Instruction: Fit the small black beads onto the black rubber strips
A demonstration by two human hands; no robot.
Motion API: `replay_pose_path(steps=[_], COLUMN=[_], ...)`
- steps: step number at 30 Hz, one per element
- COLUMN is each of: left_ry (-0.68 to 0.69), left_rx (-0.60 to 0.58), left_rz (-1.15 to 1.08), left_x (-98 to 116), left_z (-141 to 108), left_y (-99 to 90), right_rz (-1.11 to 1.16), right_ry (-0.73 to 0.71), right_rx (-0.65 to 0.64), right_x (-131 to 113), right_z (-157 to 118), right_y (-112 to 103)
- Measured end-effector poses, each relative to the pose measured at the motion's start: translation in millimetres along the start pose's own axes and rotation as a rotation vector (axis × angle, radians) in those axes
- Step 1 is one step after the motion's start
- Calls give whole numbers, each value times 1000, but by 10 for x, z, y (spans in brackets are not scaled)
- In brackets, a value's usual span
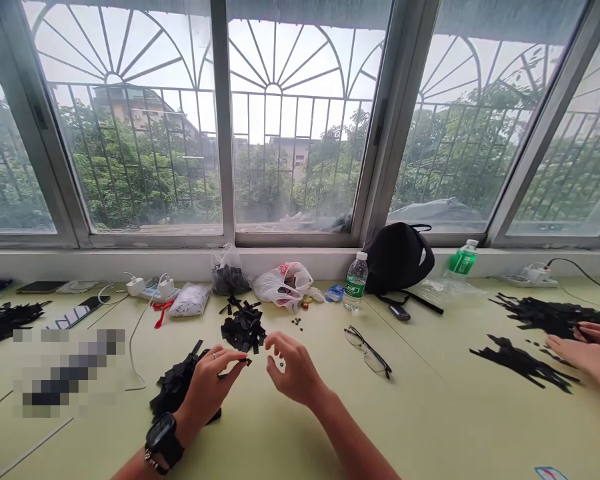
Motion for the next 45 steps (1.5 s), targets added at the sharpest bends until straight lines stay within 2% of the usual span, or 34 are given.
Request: replay_pose_path(steps=[4, 7, 11, 14, 22, 25, 29, 31, 34, 39, 42, 45], left_ry=[-27, -39, -69, -83, -131, -116, -138, -152, -132, -151, -157, -158], left_rx=[33, 76, 81, 77, 81, 14, -119, -189, -337, -429, -415, -324], left_rz=[26, 34, 38, 56, 219, 311, 391, 388, 347, 351, 388, 413], left_x=[-11, -13, -22, -33, -65, -72, -175, -243, -310, -354, -332, -292], left_z=[10, 22, 37, 40, 54, 106, 124, 84, -9, -57, -12, 31], left_y=[-31, -62, -80, -87, -158, -249, -462, -571, -639, -640, -645, -703], right_rz=[69, 111, 283, 352, 257, 141, 5, -59, -120, -127, -83, -45], right_ry=[-23, -6, 31, 58, 156, 148, 191, 232, 277, 268, 284, 294], right_rx=[-189, -237, -181, -124, 15, 41, 197, 210, 159, 24, -58, -112], right_x=[-124, -150, -146, -130, 113, 207, 428, 560, 696, 678, 672, 700], right_z=[106, 199, 251, 250, 213, 211, 214, 203, 180, 147, 110, 70], right_y=[128, 267, 391, 398, 388, 277, -90, -218, -275, -180, -122, -89])
Point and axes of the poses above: each hand's wrist, its own z-axis towards the middle knuckle, its own y-axis out of the palm, x = y × z, the point moved 6 cm from there along z, towards the middle knuckle, and after that the axes turned 3 degrees about z, right-handed, at the moved point
